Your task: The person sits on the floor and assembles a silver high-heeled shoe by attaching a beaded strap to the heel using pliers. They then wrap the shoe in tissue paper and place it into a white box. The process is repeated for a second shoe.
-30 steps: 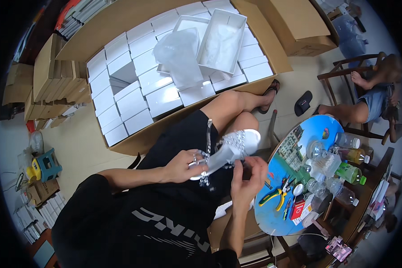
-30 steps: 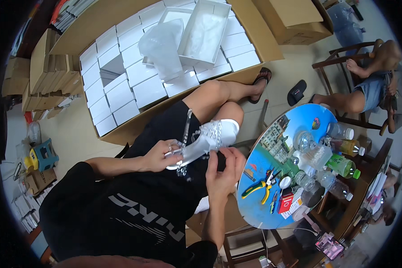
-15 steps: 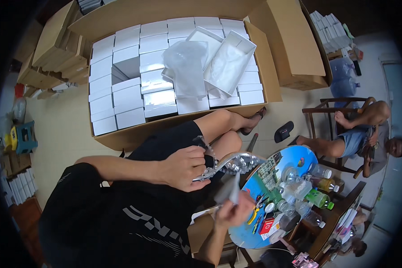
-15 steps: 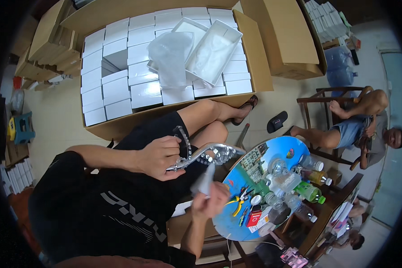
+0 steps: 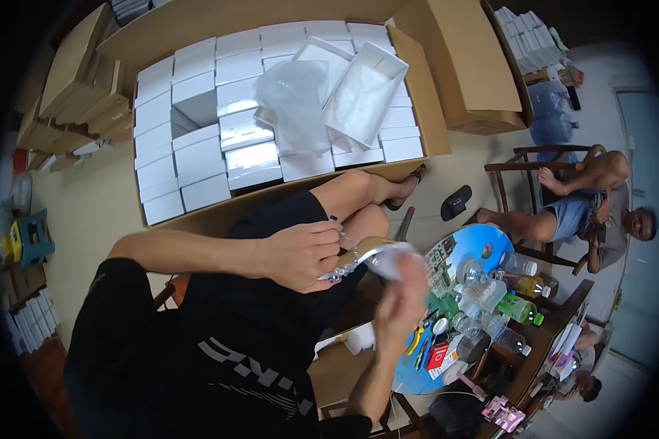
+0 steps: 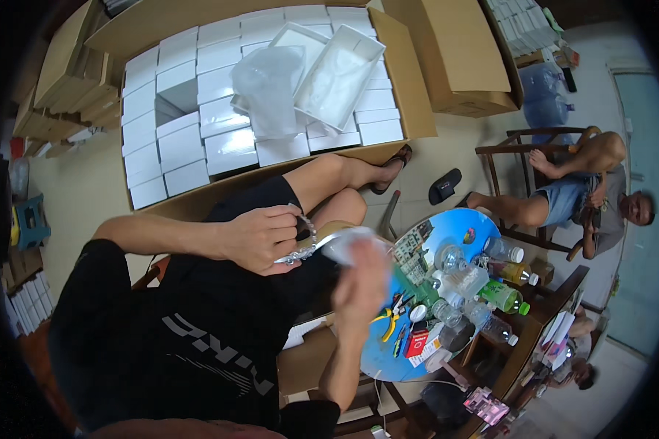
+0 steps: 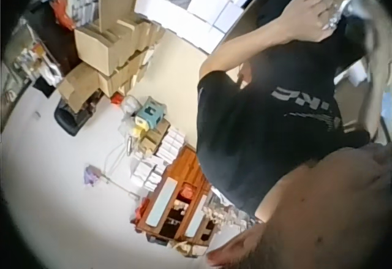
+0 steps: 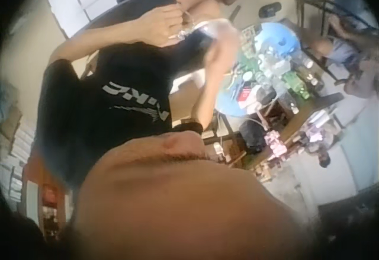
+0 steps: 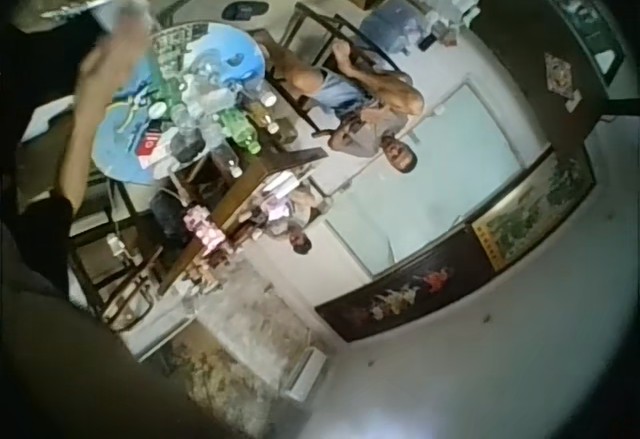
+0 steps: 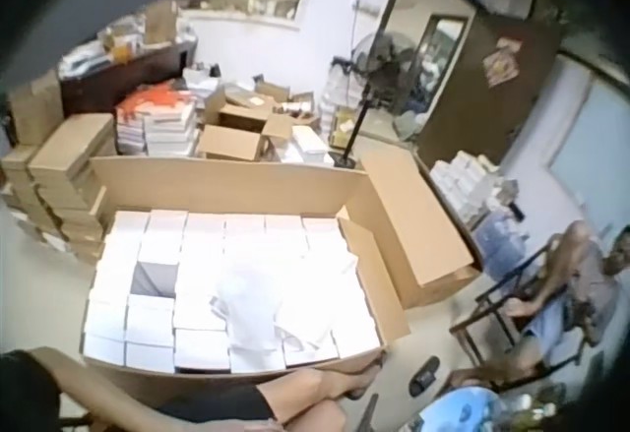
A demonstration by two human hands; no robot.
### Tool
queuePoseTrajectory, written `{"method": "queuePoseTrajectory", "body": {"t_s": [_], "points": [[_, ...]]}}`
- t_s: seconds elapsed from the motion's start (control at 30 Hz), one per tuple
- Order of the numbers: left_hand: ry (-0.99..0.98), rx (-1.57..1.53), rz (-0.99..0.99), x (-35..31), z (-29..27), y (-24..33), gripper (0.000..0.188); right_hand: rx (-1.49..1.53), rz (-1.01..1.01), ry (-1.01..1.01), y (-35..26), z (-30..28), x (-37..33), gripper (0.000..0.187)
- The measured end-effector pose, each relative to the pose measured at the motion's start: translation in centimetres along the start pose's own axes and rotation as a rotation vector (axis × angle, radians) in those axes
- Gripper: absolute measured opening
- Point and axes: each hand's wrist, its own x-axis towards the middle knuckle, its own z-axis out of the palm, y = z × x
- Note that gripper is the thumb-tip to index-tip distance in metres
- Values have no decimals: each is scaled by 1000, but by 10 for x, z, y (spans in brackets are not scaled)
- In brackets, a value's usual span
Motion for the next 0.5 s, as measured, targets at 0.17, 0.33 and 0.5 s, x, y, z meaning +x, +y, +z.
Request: {"method": "queuePoseTrajectory", "body": {"t_s": [0.17,0.33,0.5], "points": [[100,-349,-260,-17,9,5,27,-114,15,29,-5,-5,10,35],[123,-1239,-914,-32,17,17,22,179,-74,-180,2,17,-6,29],[327,-1745,-1060,-50,33,14,37,515,232,150,-8,20,-19,8]]}}
